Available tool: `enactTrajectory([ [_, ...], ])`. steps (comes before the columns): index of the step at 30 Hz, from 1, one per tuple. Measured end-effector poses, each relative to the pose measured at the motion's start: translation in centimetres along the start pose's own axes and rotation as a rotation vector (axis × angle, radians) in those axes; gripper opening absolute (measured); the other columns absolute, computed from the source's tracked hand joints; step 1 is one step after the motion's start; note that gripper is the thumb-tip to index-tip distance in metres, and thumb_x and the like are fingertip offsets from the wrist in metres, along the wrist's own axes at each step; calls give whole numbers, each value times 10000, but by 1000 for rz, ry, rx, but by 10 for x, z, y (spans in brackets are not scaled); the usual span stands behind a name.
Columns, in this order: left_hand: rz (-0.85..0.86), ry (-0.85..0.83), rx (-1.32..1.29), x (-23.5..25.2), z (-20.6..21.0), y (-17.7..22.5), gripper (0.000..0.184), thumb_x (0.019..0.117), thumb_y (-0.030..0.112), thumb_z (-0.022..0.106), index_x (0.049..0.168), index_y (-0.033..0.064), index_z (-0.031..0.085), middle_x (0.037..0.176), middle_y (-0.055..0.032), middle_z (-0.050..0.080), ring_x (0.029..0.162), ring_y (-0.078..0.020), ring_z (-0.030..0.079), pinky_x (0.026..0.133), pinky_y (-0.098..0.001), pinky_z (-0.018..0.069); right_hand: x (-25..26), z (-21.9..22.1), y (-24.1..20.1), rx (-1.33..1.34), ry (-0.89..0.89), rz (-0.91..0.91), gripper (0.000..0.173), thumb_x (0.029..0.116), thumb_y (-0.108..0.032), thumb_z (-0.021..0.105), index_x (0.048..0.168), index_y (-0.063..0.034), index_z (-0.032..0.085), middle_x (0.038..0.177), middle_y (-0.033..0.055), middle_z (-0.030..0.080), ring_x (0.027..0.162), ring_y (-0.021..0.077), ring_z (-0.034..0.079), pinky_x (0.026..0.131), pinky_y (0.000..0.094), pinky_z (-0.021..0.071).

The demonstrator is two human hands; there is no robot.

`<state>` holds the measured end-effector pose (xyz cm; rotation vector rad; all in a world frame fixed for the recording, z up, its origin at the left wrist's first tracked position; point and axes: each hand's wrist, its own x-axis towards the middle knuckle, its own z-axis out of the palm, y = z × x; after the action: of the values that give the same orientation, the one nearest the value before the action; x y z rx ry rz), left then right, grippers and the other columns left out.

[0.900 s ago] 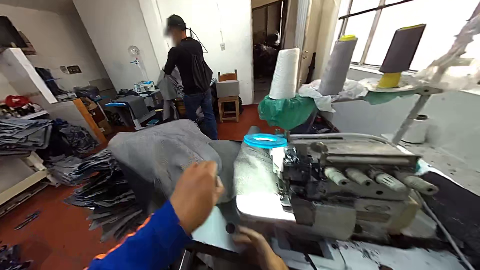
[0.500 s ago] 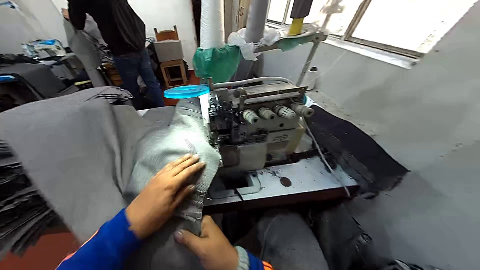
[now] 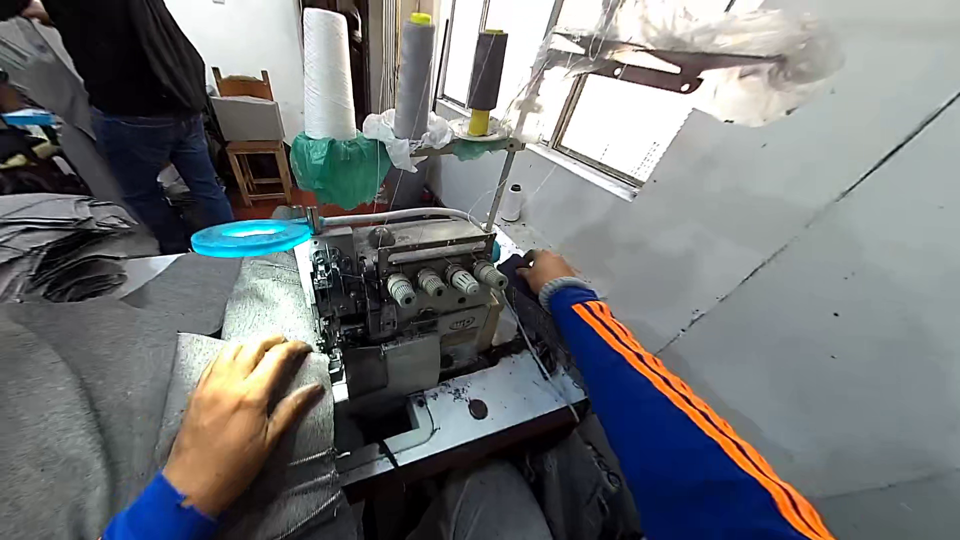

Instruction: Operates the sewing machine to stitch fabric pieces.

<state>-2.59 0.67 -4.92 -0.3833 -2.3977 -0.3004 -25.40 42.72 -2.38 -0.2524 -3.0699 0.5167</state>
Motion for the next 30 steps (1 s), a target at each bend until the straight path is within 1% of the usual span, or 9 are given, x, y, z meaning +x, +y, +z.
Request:
enactTrajectory([
  [3, 22, -32, -28, 0, 1, -3, 618, 988, 640, 415, 1104, 137, 753, 1183, -99, 711, 1119, -322, 664, 935, -555, 512, 5, 2, -5, -53, -17, 7, 330, 931, -218, 713, 1174, 6, 707, 1254, 342, 630, 1221, 551, 566, 956, 745, 441],
  [6, 38, -135, -127, 8, -6, -7, 490, 993, 538, 507, 1024, 101, 729, 1134, -84, 711, 1112, -292, 661, 970, -561, 495, -24, -8, 6, 107, 83, -113, 342, 939, -116, 689, 1257, 7, 663, 1281, 429, 547, 1234, 662, 461, 947, 841, 327],
  [8, 54, -223, -257, 18, -15, -12, 294, 950, 388, 623, 969, 107, 708, 994, -38, 701, 1008, -224, 659, 946, -520, 480, -64, -18, 11, 194, 198, -247, 305, 966, -47, 623, 1257, 46, 620, 1115, 411, 623, 1077, 654, 566, 869, 842, 372],
  [11, 75, -306, -515, 32, -37, -15, 125, 867, 244, 770, 911, 144, 710, 806, 79, 669, 785, -30, 628, 818, -297, 516, -143, -27, 8, 433, 375, -483, 434, 899, -53, 714, 1288, 35, 544, 984, 276, 672, 861, 465, 661, 733, 697, 497],
  [13, 120, -300, -641, 38, -47, -14, 101, 859, 221, 785, 895, 128, 772, 793, 91, 692, 770, 26, 628, 734, -169, 521, -194, -19, -5, 577, 385, -569, 682, 819, -163, 735, 1445, -110, 470, 1040, 79, 711, 858, 195, 699, 739, 456, 591],
  [15, 134, -250, -649, 38, -55, -8, 134, 891, 254, 756, 855, 127, 778, 755, 102, 667, 747, 39, 594, 695, -142, 473, -231, 5, -28, 729, 332, -665, 620, 892, -202, 720, 1470, -156, 501, 1071, -40, 734, 885, 24, 695, 766, 273, 608],
  [19, 107, -184, -634, 28, -63, 16, 122, 893, 280, 752, 855, 167, 776, 846, 110, 680, 839, 13, 634, 757, -155, 531, -267, 74, -107, 888, 297, -690, 220, 997, -127, 593, 1088, 26, 721, 882, 56, 745, 786, 84, 710, 723, 287, 607],
  [23, 18, -170, -733, 19, -67, 24, 51, 895, 147, 754, 885, 105, 725, 1084, 20, 755, 960, -62, 718, 836, -221, 608, -286, 99, -163, 1202, 161, -758, 209, 1000, -40, 563, 1126, 63, 694, 986, 85, 758, 911, 93, 731, 837, 267, 619],
  [30, -119, -115, -678, 16, -65, 17, 69, 875, 71, 749, 902, 104, 695, 799, 54, 709, 702, -16, 668, 636, -172, 570, -292, 107, -174, 1555, -161, -735, 109, 1002, -38, 530, 1077, 22, 582, 917, 10, 689, 844, 37, 667, 762, 232, 582],
])
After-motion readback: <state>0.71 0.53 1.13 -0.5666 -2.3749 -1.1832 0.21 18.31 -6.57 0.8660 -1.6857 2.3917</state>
